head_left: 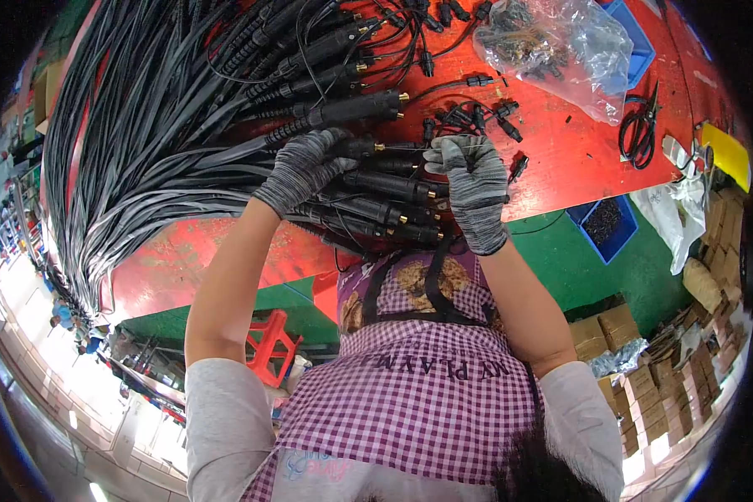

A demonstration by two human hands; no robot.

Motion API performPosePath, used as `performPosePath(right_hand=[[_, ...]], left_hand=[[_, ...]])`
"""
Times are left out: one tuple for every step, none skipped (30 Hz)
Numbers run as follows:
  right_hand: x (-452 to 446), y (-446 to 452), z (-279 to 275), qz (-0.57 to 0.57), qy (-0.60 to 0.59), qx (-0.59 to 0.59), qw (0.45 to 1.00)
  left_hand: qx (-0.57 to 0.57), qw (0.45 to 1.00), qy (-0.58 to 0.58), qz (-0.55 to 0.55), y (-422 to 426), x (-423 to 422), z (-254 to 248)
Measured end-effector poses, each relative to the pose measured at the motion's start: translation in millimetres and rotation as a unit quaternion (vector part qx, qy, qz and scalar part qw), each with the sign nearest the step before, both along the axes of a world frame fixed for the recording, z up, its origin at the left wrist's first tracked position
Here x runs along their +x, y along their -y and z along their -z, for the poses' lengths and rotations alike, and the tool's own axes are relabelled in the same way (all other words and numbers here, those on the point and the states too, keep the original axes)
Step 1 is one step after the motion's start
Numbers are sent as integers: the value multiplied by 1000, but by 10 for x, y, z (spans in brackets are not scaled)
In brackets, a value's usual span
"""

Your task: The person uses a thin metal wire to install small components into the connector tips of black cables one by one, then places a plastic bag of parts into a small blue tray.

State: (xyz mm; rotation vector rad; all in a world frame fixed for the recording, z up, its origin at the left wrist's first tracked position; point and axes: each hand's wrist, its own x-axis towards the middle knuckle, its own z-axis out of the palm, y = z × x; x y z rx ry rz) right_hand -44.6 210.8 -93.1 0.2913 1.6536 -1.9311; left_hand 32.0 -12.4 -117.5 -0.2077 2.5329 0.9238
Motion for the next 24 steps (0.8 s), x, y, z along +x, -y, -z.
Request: performPosePath(right_hand=[[2, 23, -12, -2, 6, 1, 1000], [2, 47, -17, -4, 11, 2, 1000], [0, 71, -7, -5, 23, -9, 1000], [-3, 96, 10, -5, 36, -20, 999], [3, 120, 24, -5, 48, -30, 998], [30, 158, 37, -24, 32, -18, 999], [68, 211, 58, -44, 16, -6, 999], [113, 263, 85, -63, 0, 5, 998], [126, 333, 151, -102, 18, 57, 993], [95, 352, 206, -134, -15, 83, 987], [56, 370, 255, -166, -48, 110, 979], [11, 382, 300, -196, -81, 135, 968], [-54, 356, 342, -198, -90, 115, 969], [-151, 295, 373, -181, -128, 122, 968], [-272, 203, 401, -164, -165, 129, 964], [-375, 99, 419, -149, -202, 136, 959], [-476, -27, 437, -88, -143, 69, 983], [-554, -146, 447, -25, -82, 3, 996], [-580, -236, 431, -28, -78, 30, 996], [-590, -318, 400, -30, -74, 56, 995], [-601, -377, 372, -32, -71, 81, 994], [-592, -427, 347, -38, -68, 96, 992], [-550, -484, 331, -44, -63, 112, 991], [-509, -540, 336, -51, -56, 128, 989]], left_hand=[[-4, 1000, 5, -1, -4, -2, -25], [-5, 1000, 0, 0, -1, 4, -25], [-5, 1000, -5, 1, 2, 9, -24], [-6, 1000, -11, 3, 2, 11, -22], [-9, 1000, -17, 5, 2, 15, -22], [-13, 1000, -23, 7, 2, 22, -22], [-17, 999, -30, 9, 0, 22, -23], [-29, 999, -27, 9, -7, 20, -27], [-41, 999, -25, 9, -17, 15, -32], [-54, 998, -22, 9, -27, 10, -38], [-88, 995, -55, 5, -51, 3, -46], [-122, 989, -88, 0, -93, -7, -54], [-155, 980, -122, -5, -139, -25, -58], [-202, 963, -180, -9, -173, -62, -54], [-247, 939, -237, -15, -205, -111, -43], [-292, 911, -290, -22, -232, -150, -33], [-334, 885, -324, -32, -241, -206, -27], [-325, 914, -235, -55, -263, -242, 52], [-311, 936, -145, -76, -299, -272, 148], [-294, 950, -54, -95, -329, -285, 210], [-281, 956, 14, -86, -344, -322, 154], [-260, 961, 52, -82, -370, -351, 84], [-239, 963, 92, -78, -423, -361, 2], [-218, 964, 134, -73, -476, -368, -60]])
